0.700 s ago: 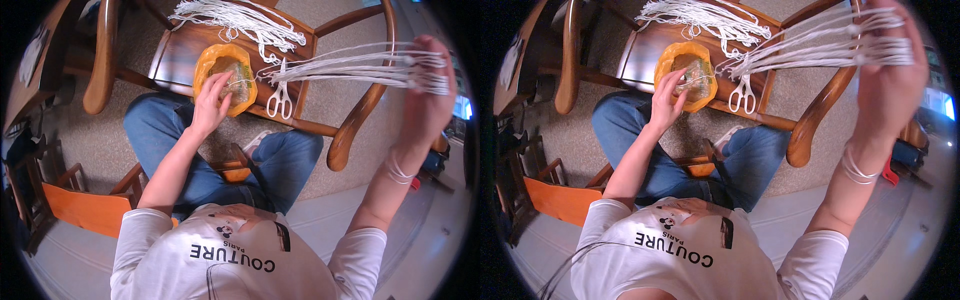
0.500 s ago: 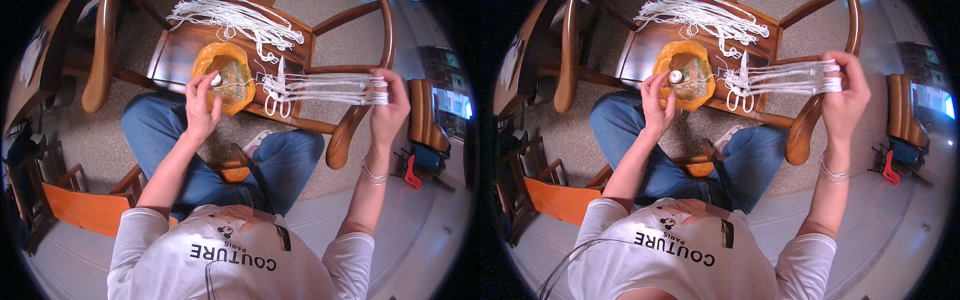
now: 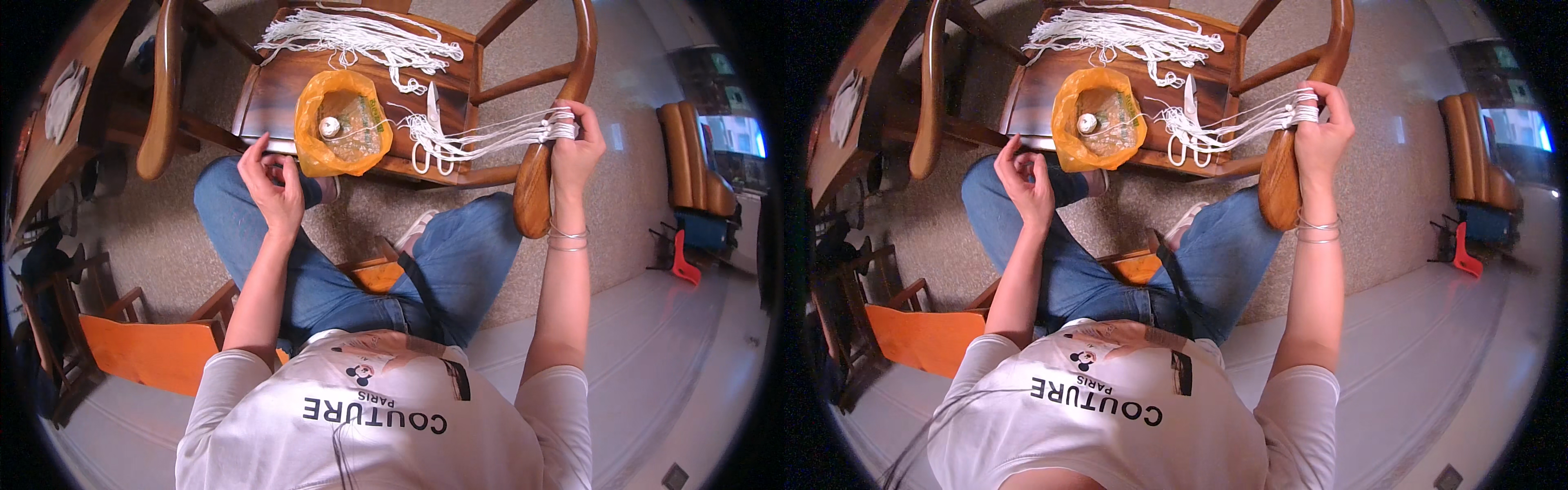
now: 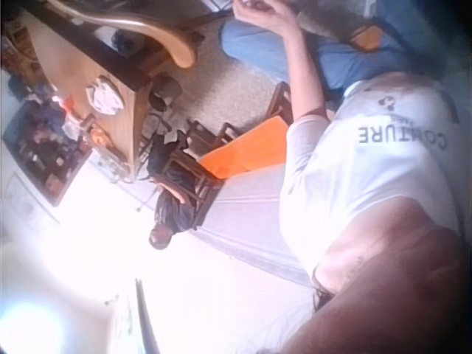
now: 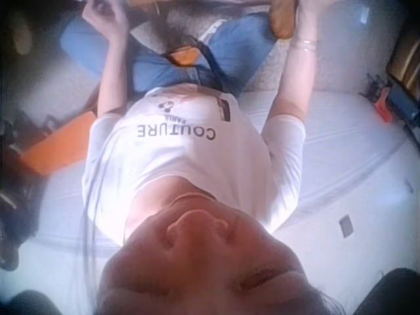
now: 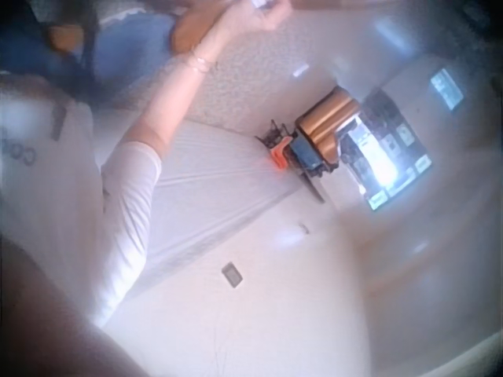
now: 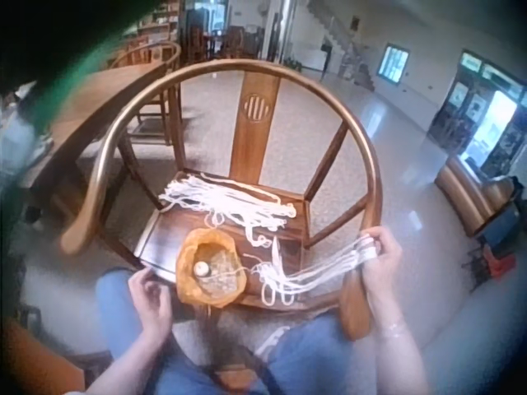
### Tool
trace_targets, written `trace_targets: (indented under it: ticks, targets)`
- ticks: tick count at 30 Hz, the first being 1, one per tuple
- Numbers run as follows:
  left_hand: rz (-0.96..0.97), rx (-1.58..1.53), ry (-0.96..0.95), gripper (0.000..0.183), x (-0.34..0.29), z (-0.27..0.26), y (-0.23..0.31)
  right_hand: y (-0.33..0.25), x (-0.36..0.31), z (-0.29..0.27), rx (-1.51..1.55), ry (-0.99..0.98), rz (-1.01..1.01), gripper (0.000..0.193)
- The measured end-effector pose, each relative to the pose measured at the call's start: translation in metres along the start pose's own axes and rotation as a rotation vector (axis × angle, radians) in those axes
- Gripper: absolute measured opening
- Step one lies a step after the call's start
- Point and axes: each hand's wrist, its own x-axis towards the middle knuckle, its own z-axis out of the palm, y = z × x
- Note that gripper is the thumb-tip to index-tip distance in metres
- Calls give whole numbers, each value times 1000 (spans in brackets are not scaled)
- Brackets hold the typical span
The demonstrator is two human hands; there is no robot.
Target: The person organizes and cuts white strings from a bundle, then wraps them around their hand and a small orange container.
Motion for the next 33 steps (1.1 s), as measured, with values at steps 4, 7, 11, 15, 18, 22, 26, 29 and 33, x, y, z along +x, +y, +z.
trace_targets:
  ticks: [4, 7, 11, 15, 18, 22, 26, 29, 33]
  targets:
    - [-7, -28, -39, 43, -9, 1, 3, -7, -2, 8, -86, 57, -96, 6]
    - [7, -29, -75, 41, -14, 4, 8, -5, -2, 6, -144, 33, -147, 6]
    - [72, -13, -153, 27, -32, 12, 21, -2, -1, 5, -190, 29, -168, 6]
    - [-42, -107, -467, 12, -69, 23, 39, -5, -1, 6, -210, 19, -165, 5]
    - [-163, -50, -756, 18, -115, 50, 25, -4, -2, 6, -226, 26, -171, 5]
    - [-861, 178, -887, 52, -189, 114, -69, -9, 1, 9, -247, 17, -183, 5]
    - [-1169, 553, -706, 59, -184, 141, -107, -8, 2, 10, -274, 5, -193, 3]
    - [-1149, 707, -310, 60, -187, 152, -105, -4, 1, 9, -260, 4, -181, 3]
    - [-903, 859, -61, 58, -188, 158, -85, -3, -1, 2, -297, 5, -171, 4]
